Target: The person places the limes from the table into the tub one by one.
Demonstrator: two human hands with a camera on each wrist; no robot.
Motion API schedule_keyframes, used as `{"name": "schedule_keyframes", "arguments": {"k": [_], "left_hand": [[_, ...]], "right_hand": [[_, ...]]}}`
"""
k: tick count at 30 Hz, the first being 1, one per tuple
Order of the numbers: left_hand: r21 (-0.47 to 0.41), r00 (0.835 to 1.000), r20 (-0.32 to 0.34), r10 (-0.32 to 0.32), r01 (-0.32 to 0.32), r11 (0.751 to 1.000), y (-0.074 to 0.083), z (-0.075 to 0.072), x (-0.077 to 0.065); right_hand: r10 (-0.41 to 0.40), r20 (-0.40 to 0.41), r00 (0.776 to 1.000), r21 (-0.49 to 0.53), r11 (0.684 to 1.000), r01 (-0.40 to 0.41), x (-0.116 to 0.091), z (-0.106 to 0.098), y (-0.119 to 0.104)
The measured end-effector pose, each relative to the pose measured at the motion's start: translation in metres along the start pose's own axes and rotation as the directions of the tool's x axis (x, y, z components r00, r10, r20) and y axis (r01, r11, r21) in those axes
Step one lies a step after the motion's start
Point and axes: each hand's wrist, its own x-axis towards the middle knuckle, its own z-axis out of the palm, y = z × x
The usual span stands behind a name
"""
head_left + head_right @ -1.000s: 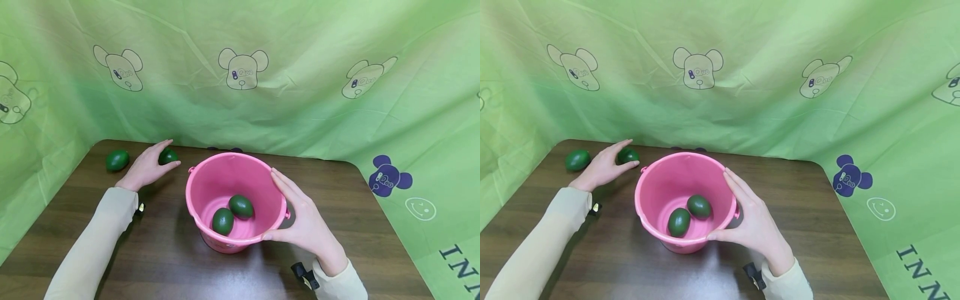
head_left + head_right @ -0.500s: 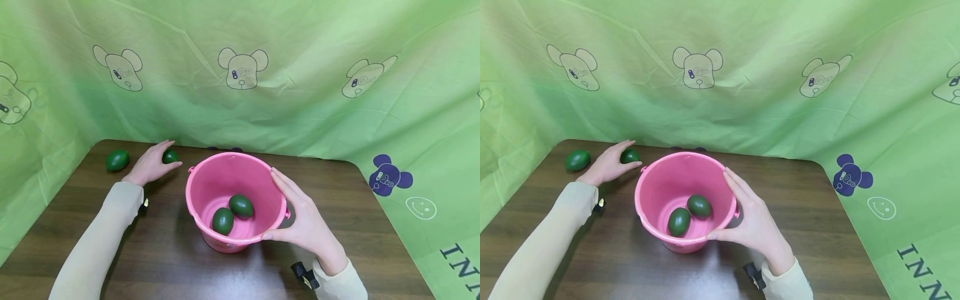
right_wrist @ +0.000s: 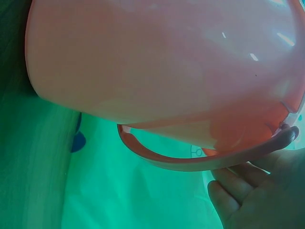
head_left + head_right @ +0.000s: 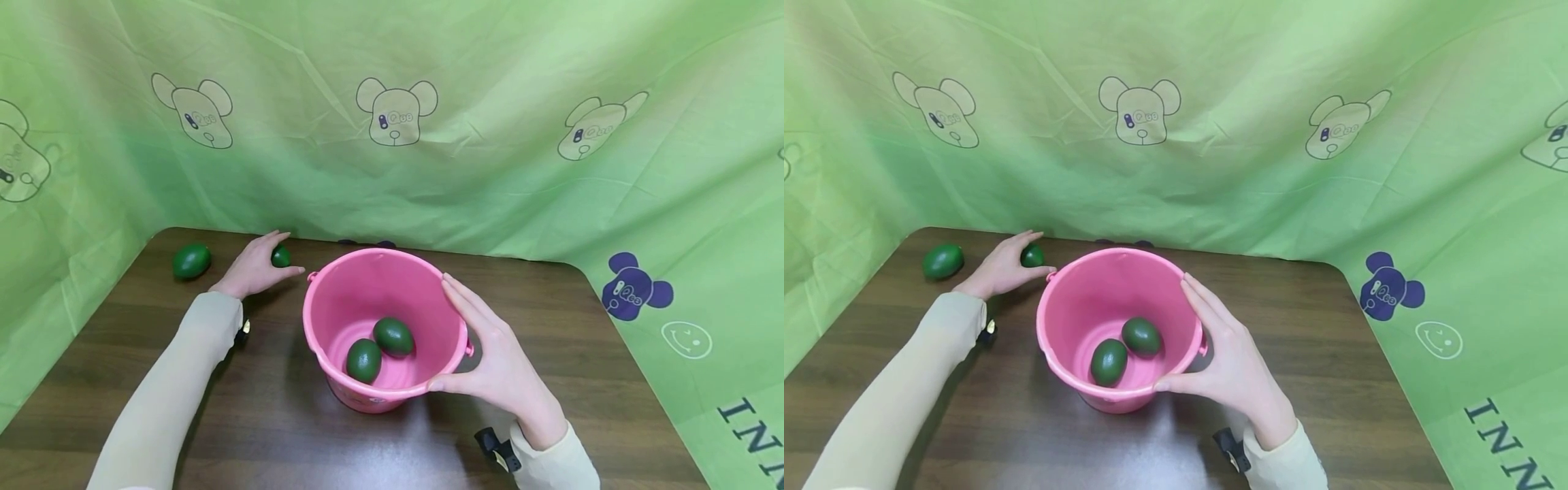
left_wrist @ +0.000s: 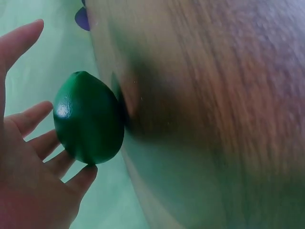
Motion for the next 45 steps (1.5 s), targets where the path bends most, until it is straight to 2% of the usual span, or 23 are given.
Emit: {"name": "schedule_keyframes", "arguments": {"k": [12,20,25,45], "left_hand": [[-0.006,1.000,-0.011,-0.005,0.005,1.000,-0.006,0.008,0.003],[-0.012,0.999,-0.003,0.037,-0.037,0.999,-0.010,0.006,0.002],[-0.020,0.999,0.004,0.043,-0.043,0.999,-0.013,0.006,0.000],[-0.029,0.997,-0.074,0.013,-0.015,0.999,-0.017,0.005,-0.004]], "right_hand": [[-0.003,-0.002,1.000,-0.002,1.000,0.003,-0.001,0.001,0.001],[-0.008,-0.001,1.000,0.000,1.000,0.008,0.000,0.001,0.002],[-0.007,0.001,1.000,-0.004,1.000,0.007,0.000,0.001,0.002],[-0.024,-0.003,1.000,0.006,1.000,0.024,0.001,0.001,0.002]]}}
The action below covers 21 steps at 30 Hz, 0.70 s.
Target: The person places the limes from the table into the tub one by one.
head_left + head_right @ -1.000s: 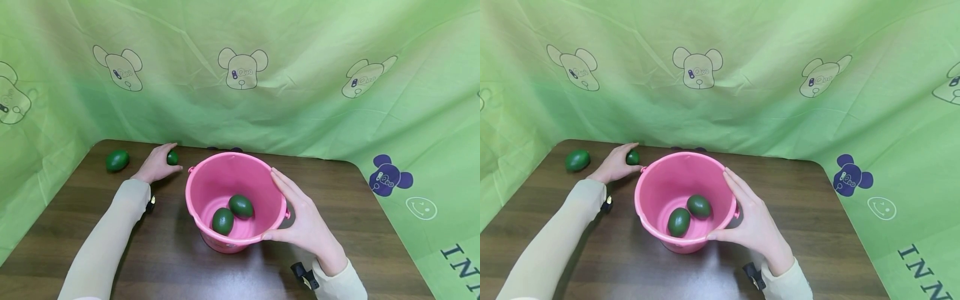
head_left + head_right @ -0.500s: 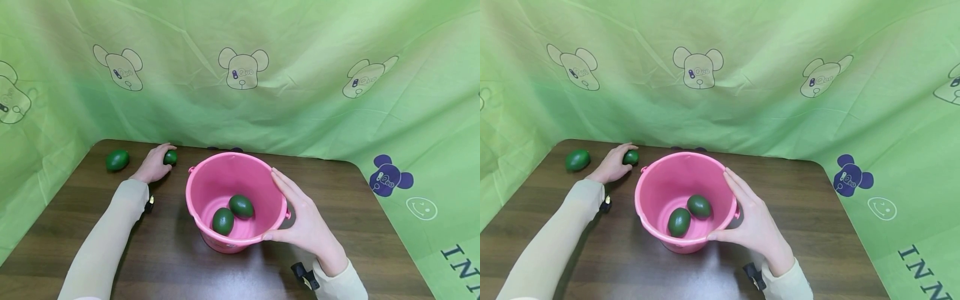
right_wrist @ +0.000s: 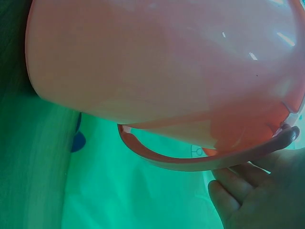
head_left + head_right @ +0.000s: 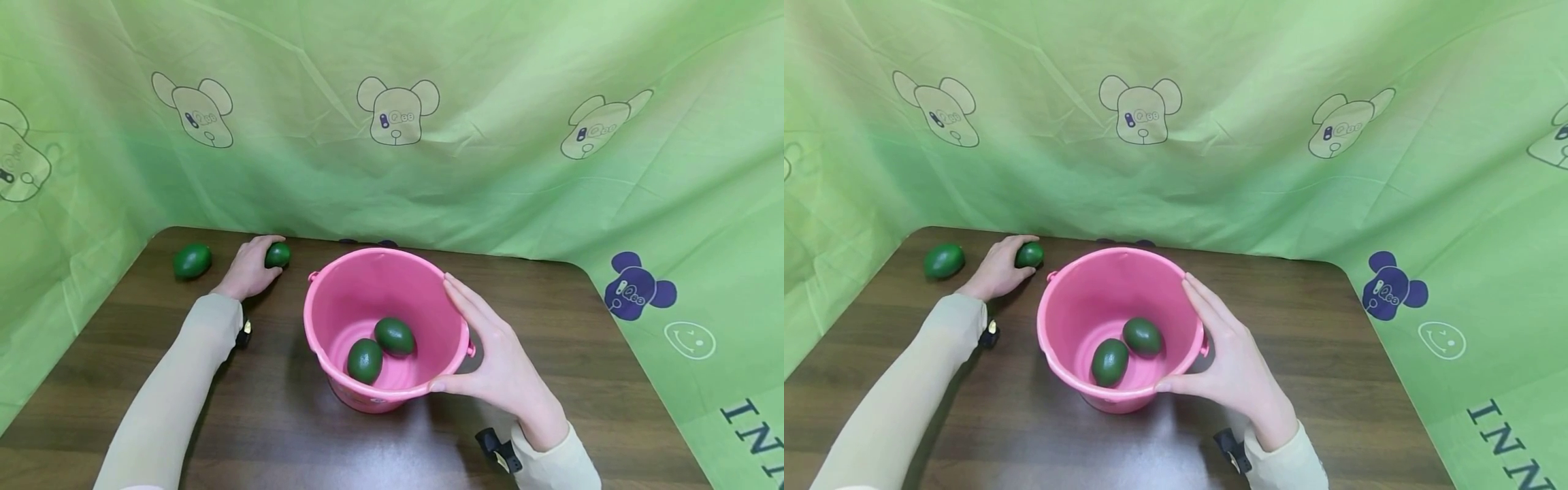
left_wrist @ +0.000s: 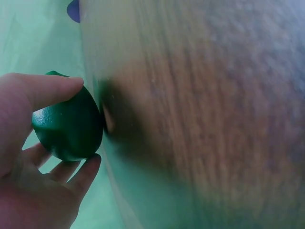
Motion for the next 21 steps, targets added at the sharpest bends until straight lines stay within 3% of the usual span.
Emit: {"name": "schedule_keyframes", "arguments": {"k": [21], "left_hand": [[-0.031,0.999,-0.045,0.003,-0.004,1.000,-0.002,-0.013,-0.006]], "right_hand": [[0.009,0.003,1.000,0.008,1.000,-0.010,0.000,-0.001,-0.001]]}}
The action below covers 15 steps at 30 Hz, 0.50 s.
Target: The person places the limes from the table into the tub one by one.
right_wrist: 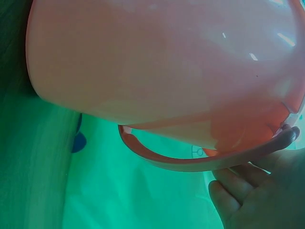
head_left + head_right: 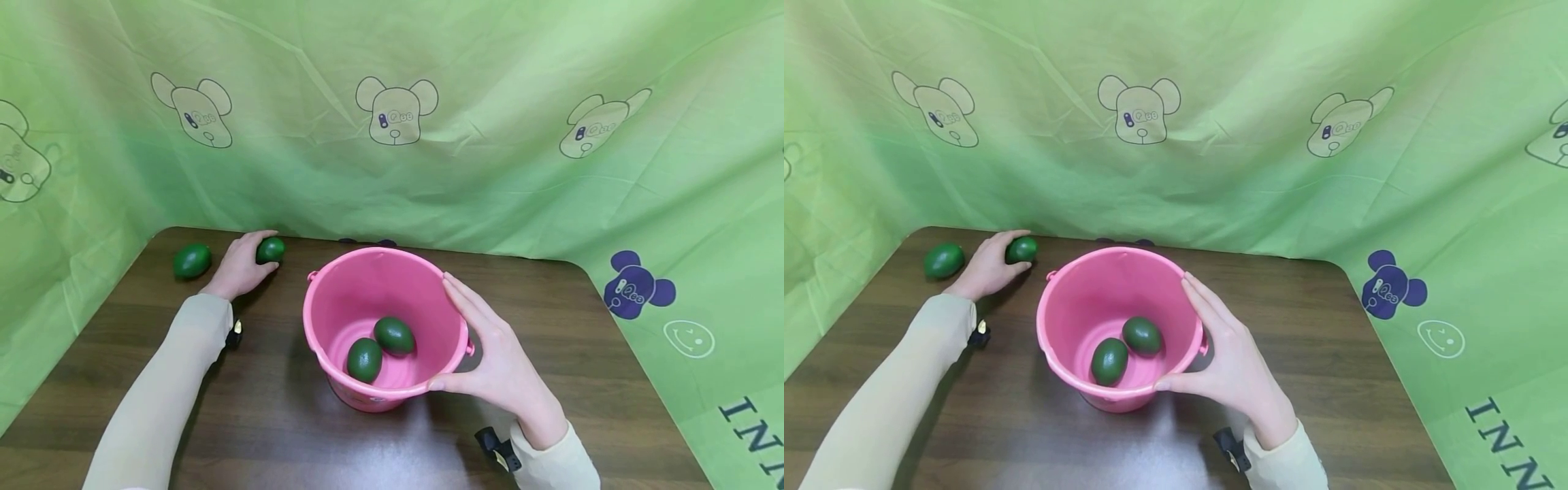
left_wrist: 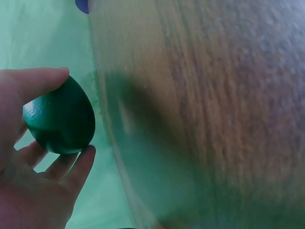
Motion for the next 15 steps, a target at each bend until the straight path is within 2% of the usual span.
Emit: {"name": "schedule_keyframes", "arguments": {"k": [15], "left_hand": [[-0.007,0.999,-0.048,0.004,-0.005,1.000,0.0086,-0.0039,-0.0045]], "right_hand": [[0.021,0.001,1.000,0.000,1.000,-0.021,0.0002,-0.0003,-0.0004]]}}
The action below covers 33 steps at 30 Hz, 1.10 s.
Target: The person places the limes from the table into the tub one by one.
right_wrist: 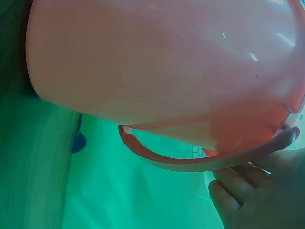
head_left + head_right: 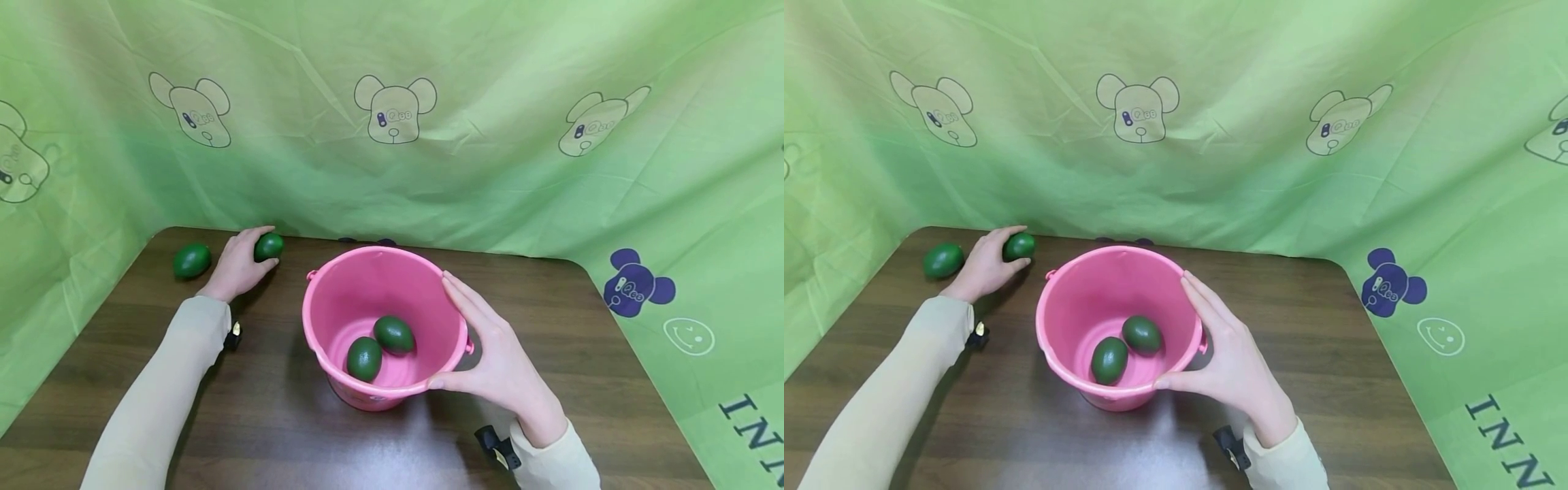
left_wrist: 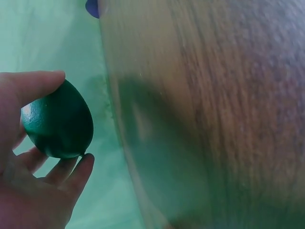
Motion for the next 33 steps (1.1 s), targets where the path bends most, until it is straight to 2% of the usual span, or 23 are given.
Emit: {"name": "schedule_keyframes", "arguments": {"k": [10,21,33], "left_hand": [[0.009,0.999,-0.046,-0.025,0.026,1.000,0.002,0.000,-0.003],[-0.003,0.994,-0.111,-0.011,0.011,1.000,0.003,-0.001,-0.003],[-0.020,0.992,-0.126,0.022,-0.025,0.999,0.015,-0.004,-0.002]], "right_hand": [[-0.012,0.000,1.000,-0.004,1.000,0.012,0.000,0.001,0.001],[-0.021,-0.004,1.000,0.002,1.000,0.021,-0.001,0.001,0.002],[-0.013,-0.003,1.000,0.006,1.000,0.013,0.000,0.000,0.001]]}}
